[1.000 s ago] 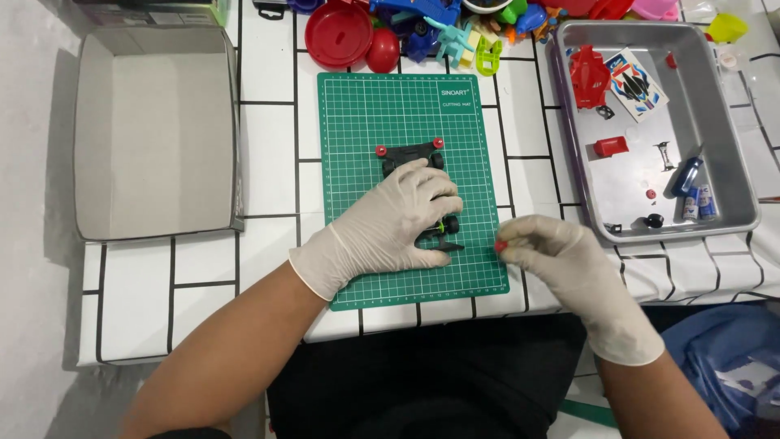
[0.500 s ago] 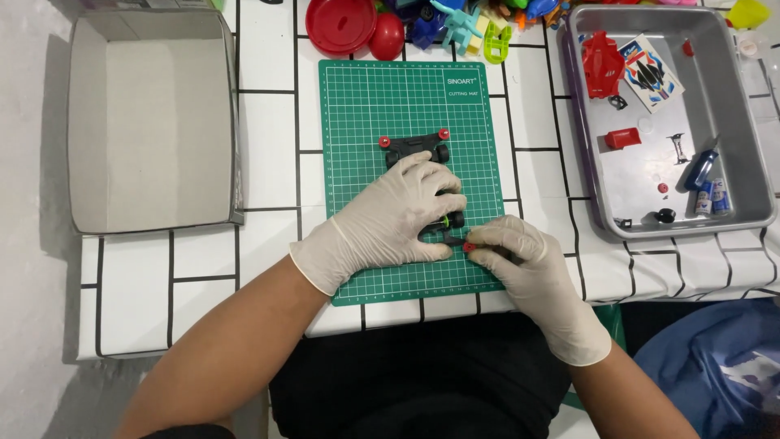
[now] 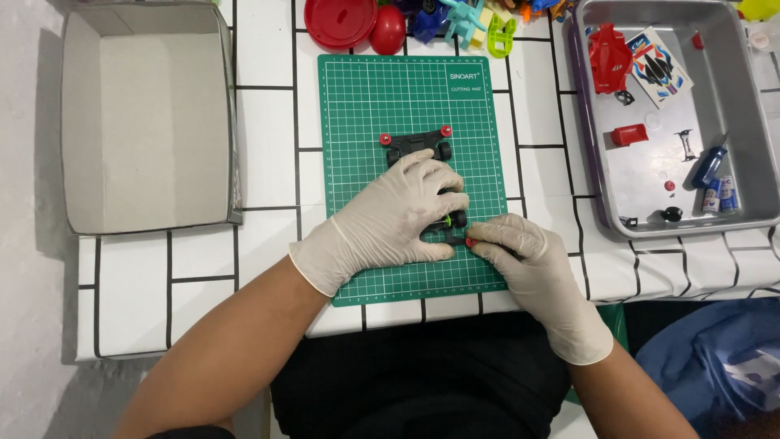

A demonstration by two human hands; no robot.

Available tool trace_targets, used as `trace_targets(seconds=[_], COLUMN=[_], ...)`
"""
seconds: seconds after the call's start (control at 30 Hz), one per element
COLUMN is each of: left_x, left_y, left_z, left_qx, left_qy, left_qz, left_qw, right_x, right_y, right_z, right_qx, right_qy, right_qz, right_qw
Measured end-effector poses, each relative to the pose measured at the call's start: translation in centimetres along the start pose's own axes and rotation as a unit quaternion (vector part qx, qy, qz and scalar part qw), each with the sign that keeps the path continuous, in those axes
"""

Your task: Assembling a mini 4WD toy car by snapping the body shell onto the chassis and placing it in a display box.

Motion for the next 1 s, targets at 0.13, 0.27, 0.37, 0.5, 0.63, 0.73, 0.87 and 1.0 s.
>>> trace_targets(seconds=[0.13, 0.27, 0.37, 0.5, 0.63, 0.73, 0.87, 1.0], left_x=[0.0, 0.0, 0.1, 0.0, 0.1, 0.1, 0.1, 0.2], left_y=[0.0, 0.0, -0.1, -0.2, -0.2, -0.3, -0.1, -0.1], left_z=[0.0, 0.0, 0.0, -0.1, -0.1, -0.1, 0.2, 0.1], left_qx=[-0.004, 0.001, 0.002, 0.001, 0.006, 0.018, 0.020, 0.023], left_qy=[0.002, 0.004, 0.005, 0.005, 0.004, 0.001, 0.001, -0.004], left_qz=[-0.001, -0.001, -0.002, -0.003, -0.002, 0.001, 0.001, -0.003], left_qw=[1.000, 1.000, 1.000, 1.000, 1.000, 1.000, 1.000, 1.000], right_x=[-0.1, 0.0, 0.0, 0.1, 0.8, 2.5, 3.8, 4.7], right_y=[-0.9, -0.6, -0.4, -0.1, -1.3, 0.7, 1.6, 2.6], right_z=[0.1, 0.0, -0.2, -0.3, 0.7, 1.7, 2.4, 3.3], right_qx=[0.010, 0.026, 0.043, 0.053, 0.093, 0.118, 0.143, 0.143], right_qy=[-0.006, -0.013, -0.019, -0.019, -0.027, -0.016, -0.023, -0.024], right_qz=[0.001, -0.011, -0.027, -0.044, -0.050, -0.076, -0.121, -0.128], right_qw=[1.000, 1.000, 0.999, 0.997, 0.994, 0.990, 0.982, 0.981])
Point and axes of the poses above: each hand's wrist, its own x-axis away from the middle knuckle, its own z-axis out of the back of the hand, y = z × x, the point moved 10 cm from there along -x, towards the middle knuckle, and after that the axes turned 12 degrees about x, right-handed, at the moved point
